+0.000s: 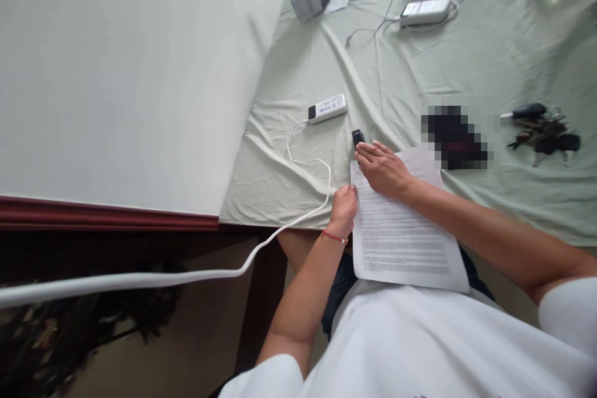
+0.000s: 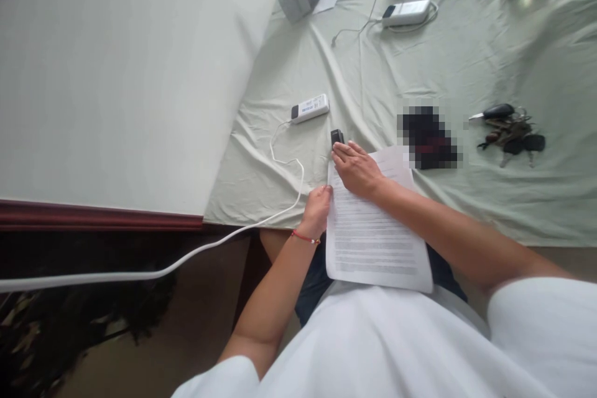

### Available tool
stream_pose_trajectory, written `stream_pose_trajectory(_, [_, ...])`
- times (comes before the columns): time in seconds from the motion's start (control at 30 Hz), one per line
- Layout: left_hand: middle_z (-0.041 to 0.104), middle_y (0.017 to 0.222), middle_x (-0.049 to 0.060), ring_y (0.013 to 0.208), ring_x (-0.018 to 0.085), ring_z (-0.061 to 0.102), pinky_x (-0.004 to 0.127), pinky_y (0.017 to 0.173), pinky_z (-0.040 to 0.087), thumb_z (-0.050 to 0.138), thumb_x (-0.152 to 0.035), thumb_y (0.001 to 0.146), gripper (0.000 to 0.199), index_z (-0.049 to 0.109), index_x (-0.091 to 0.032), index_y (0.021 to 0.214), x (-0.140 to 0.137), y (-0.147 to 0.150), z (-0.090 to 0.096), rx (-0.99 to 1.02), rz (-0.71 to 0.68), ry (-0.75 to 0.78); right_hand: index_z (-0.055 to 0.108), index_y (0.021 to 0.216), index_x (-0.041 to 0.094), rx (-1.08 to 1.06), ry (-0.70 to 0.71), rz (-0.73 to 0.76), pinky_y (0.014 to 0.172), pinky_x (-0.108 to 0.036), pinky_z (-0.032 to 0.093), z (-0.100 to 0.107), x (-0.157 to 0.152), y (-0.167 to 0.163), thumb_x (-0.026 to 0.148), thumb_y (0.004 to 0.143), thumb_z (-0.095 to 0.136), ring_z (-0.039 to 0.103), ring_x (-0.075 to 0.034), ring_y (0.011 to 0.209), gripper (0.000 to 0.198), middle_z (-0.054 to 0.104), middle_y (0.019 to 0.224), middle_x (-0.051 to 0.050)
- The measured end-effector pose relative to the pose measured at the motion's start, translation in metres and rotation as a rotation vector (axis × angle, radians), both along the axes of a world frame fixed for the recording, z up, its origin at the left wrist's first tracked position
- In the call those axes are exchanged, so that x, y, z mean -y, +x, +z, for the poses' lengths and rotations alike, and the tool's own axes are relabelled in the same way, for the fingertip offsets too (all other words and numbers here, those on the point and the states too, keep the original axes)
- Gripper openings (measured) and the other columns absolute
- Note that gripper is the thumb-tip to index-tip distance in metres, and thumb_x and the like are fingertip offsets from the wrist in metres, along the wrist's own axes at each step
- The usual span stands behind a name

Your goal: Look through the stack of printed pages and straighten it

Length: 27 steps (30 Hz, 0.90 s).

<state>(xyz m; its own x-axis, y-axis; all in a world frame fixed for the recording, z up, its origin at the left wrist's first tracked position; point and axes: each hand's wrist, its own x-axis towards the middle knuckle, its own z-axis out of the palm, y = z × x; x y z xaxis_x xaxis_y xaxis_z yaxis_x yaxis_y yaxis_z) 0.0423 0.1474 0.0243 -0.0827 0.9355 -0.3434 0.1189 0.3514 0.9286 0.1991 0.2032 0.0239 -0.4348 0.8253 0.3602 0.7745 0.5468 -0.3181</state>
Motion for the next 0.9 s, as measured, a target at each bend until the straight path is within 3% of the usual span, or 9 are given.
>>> stream_pose_trajectory(0.2, [0.049, 0.063, -0.004, 0.064, 0.013, 0.043, 0.026, 0.061, 0.034, 0.059, -0.027, 0.097, 0.033, 0.050, -0.021, 0.066, 0.012, -0.006, 0.000, -0.080, -0.002, 0.021, 0.065, 0.146, 0.017, -0.170, -0.008, -0.070, 0.131, -0.055, 0.026, 0.005, 0.003, 0.000, 0.027, 0.107, 0.043, 0.049, -0.028, 0.151, 0.046, 0.060, 0.155, -0.013])
stream_pose_trajectory(0.4, [0.057, 0.067, -0.002, 0.065, 0.014, 0.052, 0.026, 0.064, 0.042, 0.069, -0.043, 0.093, 0.032, 0.057, -0.020, 0.073, 0.042, -0.031, -0.002, 0.009, 0.106, 0.064, 0.063, 0.146, 0.013, -0.230, -0.043, -0.272, 0.120, -0.057, 0.040, 0.023, 0.011, 0.014, 0.035, 0.107, 0.041, 0.053, -0.037, 0.143, 0.049, 0.062, 0.152, -0.017])
stream_pose_trajectory(0.53, [0.065, 0.076, -0.001, 0.071, 0.015, 0.059, 0.028, 0.070, 0.048, 0.071, -0.048, 0.090, 0.032, 0.062, -0.019, 0.080, 0.062, -0.047, -0.004, 0.080, 0.206, 0.122, 0.060, 0.145, 0.008, -0.222, -0.107, -0.389, 0.109, -0.055, 0.049, 0.022, 0.012, 0.026, 0.040, 0.105, 0.042, 0.057, -0.042, 0.133, 0.055, 0.064, 0.145, -0.023])
stream_pose_trajectory(0.63, [0.067, 0.079, -0.001, 0.076, 0.015, 0.062, 0.028, 0.077, 0.051, 0.075, -0.051, 0.087, 0.034, 0.063, -0.020, 0.083, 0.073, -0.057, -0.008, 0.143, 0.310, 0.155, 0.053, 0.152, 0.010, -0.267, -0.236, -0.387, 0.099, -0.052, 0.054, 0.016, 0.012, 0.028, 0.048, 0.103, 0.046, 0.066, -0.040, 0.123, 0.062, 0.070, 0.136, -0.022])
stream_pose_trajectory(0.73, [0.067, 0.079, -0.002, 0.077, 0.014, 0.063, 0.029, 0.079, 0.053, 0.080, -0.053, 0.083, 0.038, 0.060, -0.021, 0.079, 0.080, -0.064, -0.011, 0.185, 0.395, 0.180, 0.047, 0.157, 0.014, -0.318, -0.431, -0.338, 0.090, -0.047, 0.057, 0.012, 0.013, 0.027, 0.055, 0.100, 0.054, 0.073, -0.037, 0.110, 0.070, 0.080, 0.114, -0.014])
stream_pose_trajectory(0.8, [0.069, 0.081, -0.001, 0.079, 0.014, 0.065, 0.030, 0.082, 0.054, 0.082, -0.054, 0.081, 0.040, 0.060, -0.021, 0.079, 0.082, -0.067, -0.013, 0.199, 0.424, 0.185, 0.051, 0.154, 0.016, -0.355, -0.507, -0.273, 0.090, -0.046, 0.057, 0.011, 0.015, 0.026, 0.054, 0.098, 0.058, 0.075, -0.036, 0.107, 0.069, 0.082, 0.101, -0.011])
stream_pose_trajectory(0.9, [0.069, 0.081, -0.001, 0.080, 0.014, 0.065, 0.030, 0.083, 0.055, 0.082, -0.054, 0.080, 0.040, 0.060, -0.020, 0.079, 0.081, -0.069, -0.014, 0.197, 0.438, 0.185, 0.067, 0.136, 0.022, -0.515, -0.660, -0.156, 0.083, -0.046, 0.060, 0.010, 0.024, 0.027, 0.051, 0.096, 0.063, 0.077, -0.034, 0.095, 0.050, 0.082, 0.094, -0.009])
